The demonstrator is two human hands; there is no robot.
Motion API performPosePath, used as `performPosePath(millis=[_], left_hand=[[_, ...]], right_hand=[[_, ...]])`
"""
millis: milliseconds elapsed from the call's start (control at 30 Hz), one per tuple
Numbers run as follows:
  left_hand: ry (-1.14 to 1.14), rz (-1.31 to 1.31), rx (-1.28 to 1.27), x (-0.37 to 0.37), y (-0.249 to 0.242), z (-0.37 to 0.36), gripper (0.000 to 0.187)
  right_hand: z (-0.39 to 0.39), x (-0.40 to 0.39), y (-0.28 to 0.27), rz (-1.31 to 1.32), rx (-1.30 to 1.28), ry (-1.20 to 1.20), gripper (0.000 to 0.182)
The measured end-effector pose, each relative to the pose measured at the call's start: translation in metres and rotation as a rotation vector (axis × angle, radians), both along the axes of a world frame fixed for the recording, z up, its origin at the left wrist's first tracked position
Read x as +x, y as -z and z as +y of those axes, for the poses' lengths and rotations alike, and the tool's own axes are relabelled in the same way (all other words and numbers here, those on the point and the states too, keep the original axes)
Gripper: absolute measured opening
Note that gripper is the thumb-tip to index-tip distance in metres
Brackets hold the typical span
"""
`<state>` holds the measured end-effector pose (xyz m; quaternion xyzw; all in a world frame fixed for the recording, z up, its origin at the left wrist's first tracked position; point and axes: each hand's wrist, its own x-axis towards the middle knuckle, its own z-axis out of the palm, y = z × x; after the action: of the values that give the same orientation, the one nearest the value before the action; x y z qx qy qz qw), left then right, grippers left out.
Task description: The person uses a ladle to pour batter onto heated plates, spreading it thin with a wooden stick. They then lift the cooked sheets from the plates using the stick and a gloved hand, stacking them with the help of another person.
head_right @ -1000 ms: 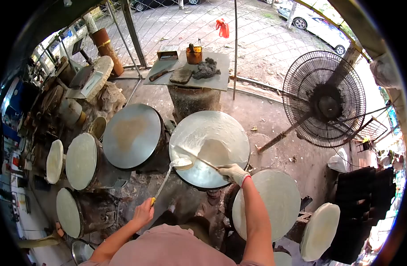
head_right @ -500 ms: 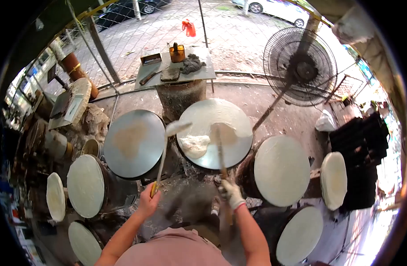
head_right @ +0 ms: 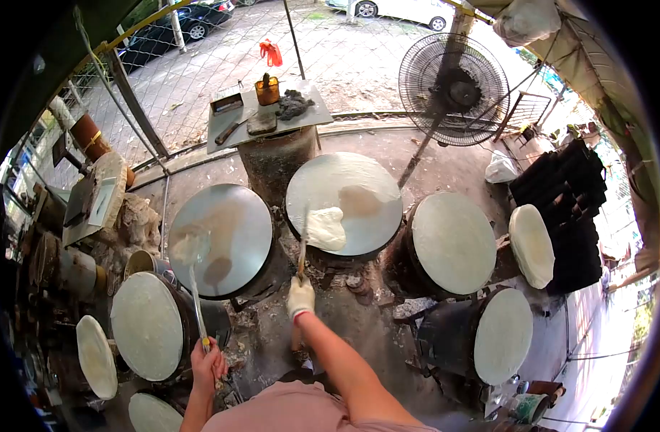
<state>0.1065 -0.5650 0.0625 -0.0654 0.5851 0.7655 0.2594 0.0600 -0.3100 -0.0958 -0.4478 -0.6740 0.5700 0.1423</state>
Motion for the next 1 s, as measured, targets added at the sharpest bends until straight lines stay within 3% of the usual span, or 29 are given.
performPosePath(millis=[33,133,167,233,300,333,367,500,567,600,633,700,767,800,833,933,1000], left_hand=[[0.007,0.002,0.003,0.005,0.0,-0.004,0.013],[-0.043,-0.048,-0.014,0.016,0.001,-0.017,0.017],[-0.04,-0.048,-0.01,0.016,0.002,-0.017,0.017],[-0.036,-0.013,0.024,0.02,0.002,-0.014,0.022],[-0.021,-0.009,0.034,0.022,0.008,-0.011,0.026],[0.007,-0.043,0.063,0.021,0.008,-0.008,0.027],[0.037,-0.077,0.095,0.023,0.008,-0.003,0.029],[0.078,-0.015,0.124,0.03,0.007,0.026,0.028],[0.069,-0.044,0.132,0.036,0.008,0.045,0.026],[0.057,-0.073,0.146,0.04,0.009,0.056,0.025],[0.057,-0.072,0.144,0.044,0.009,0.067,0.025],[0.053,-0.109,0.176,0.05,0.007,0.089,0.023],[0.03,-0.127,0.181,0.059,0.003,0.117,0.022],[0.017,-0.151,0.191,0.064,0.0,0.13,0.022],[0.014,-0.149,0.189,0.067,-0.001,0.144,0.022],[0.031,-0.156,0.255,0.08,-0.001,0.184,0.023],[0.036,-0.178,0.339,0.084,-0.007,0.211,0.025]], right_hand=[[0.026,0.0,0.081,-0.162,0.256,-0.241,0.042],[0.057,0.018,0.028,-0.112,0.048,0.096,0.046],[0.066,0.014,0.067,-0.274,-0.018,0.238,0.038],[0.063,0.008,0.07,-0.004,-0.243,0.41,0.039],[0.058,0.017,0.056,-0.114,-0.257,0.203,0.048],[0.069,0.034,0.083,-0.143,-0.049,-0.055,0.048],[0.076,0.053,0.031,-0.292,0.077,-0.171,0.048],[0.118,0.065,0.023,-0.264,0.045,-0.01,0.045],[0.121,0.062,0.013,-0.084,-0.245,-0.089,0.045],[0.118,0.077,0.023,-0.025,0.164,-0.305,0.046],[0.122,0.091,0.018,-0.148,0.115,-0.506,0.048],[0.145,0.119,0.044,-0.149,-0.046,-0.461,0.049],[0.188,0.141,0.032,-0.172,0.01,-0.334,0.048],[0.211,0.144,0.055,-0.233,-0.023,-0.28,0.047],[0.23,0.14,0.032,-0.225,-0.063,-0.267,0.046],[0.267,0.137,0.011,-0.185,0.105,-0.314,0.046],[0.273,0.152,0.015,-0.098,0.136,-0.535,0.045]])
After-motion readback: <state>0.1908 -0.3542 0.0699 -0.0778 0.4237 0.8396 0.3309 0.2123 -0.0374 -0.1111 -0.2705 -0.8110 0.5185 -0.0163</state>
